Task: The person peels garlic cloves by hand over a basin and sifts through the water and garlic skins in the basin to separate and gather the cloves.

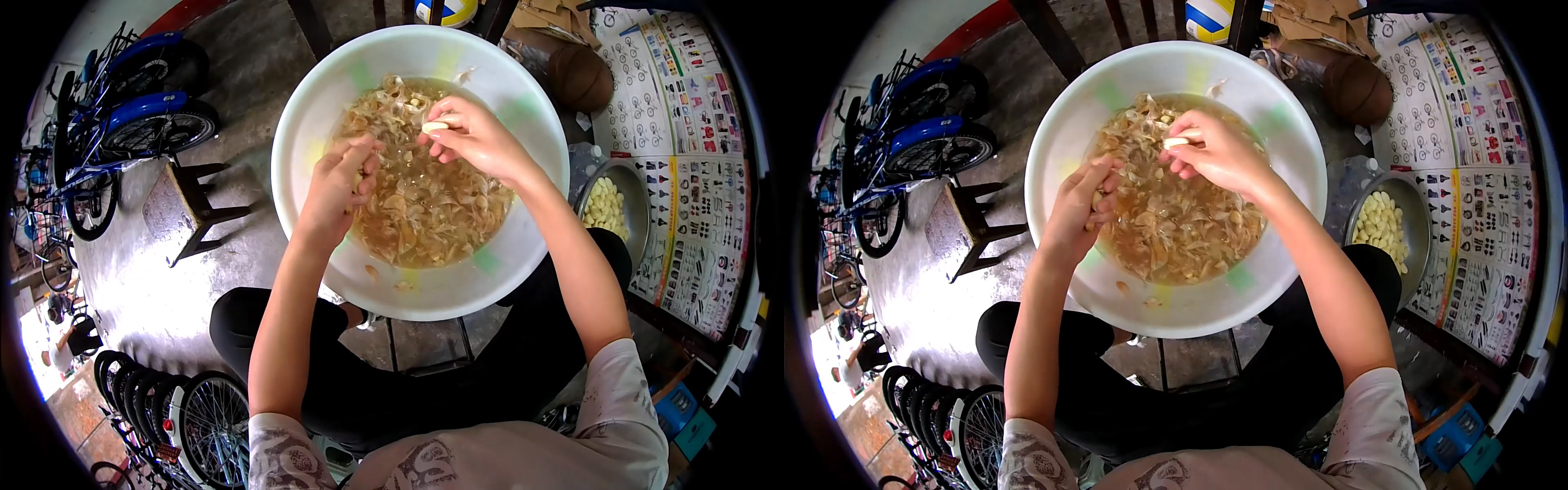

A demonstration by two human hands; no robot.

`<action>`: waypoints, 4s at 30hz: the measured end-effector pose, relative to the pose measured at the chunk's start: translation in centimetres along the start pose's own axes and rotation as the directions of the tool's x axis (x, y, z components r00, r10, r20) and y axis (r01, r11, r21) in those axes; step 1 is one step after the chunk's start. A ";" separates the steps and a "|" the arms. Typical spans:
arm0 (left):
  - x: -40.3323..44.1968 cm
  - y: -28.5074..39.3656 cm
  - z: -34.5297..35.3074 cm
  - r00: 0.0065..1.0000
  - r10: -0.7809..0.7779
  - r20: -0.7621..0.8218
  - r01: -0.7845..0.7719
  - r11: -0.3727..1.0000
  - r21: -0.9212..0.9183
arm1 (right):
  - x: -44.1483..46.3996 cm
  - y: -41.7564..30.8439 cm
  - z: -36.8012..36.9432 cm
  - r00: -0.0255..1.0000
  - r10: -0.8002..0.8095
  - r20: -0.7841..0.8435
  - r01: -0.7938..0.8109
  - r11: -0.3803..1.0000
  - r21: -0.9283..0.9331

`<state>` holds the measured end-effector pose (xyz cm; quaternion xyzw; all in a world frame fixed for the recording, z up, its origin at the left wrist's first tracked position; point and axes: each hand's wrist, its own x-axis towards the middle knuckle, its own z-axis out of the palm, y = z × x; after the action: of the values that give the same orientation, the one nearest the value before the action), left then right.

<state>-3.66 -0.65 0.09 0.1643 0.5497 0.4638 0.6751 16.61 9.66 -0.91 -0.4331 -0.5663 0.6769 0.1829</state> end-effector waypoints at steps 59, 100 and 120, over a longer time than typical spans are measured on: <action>-1.6 3.3 0.3 0.862 0.507 -0.007 -0.486 0.831 0.268 | -3.8 3.2 -1.2 0.878 0.479 -0.012 -0.478 0.873 -0.102; -1.1 3.3 0.4 0.903 0.428 -0.042 -0.413 0.889 0.200 | -2.5 -5.8 -4.2 0.945 0.272 0.183 -0.165 0.877 -0.450; -1.6 4.7 0.5 0.915 0.398 -0.073 -0.391 0.916 0.089 | -5.2 -2.5 -0.8 0.996 -0.088 0.008 0.013 0.055 -0.998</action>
<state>-5.19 0.58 4.64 0.2754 0.5514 0.5769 0.5361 19.55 7.08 3.43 -0.4386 -0.8859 0.0844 -0.1253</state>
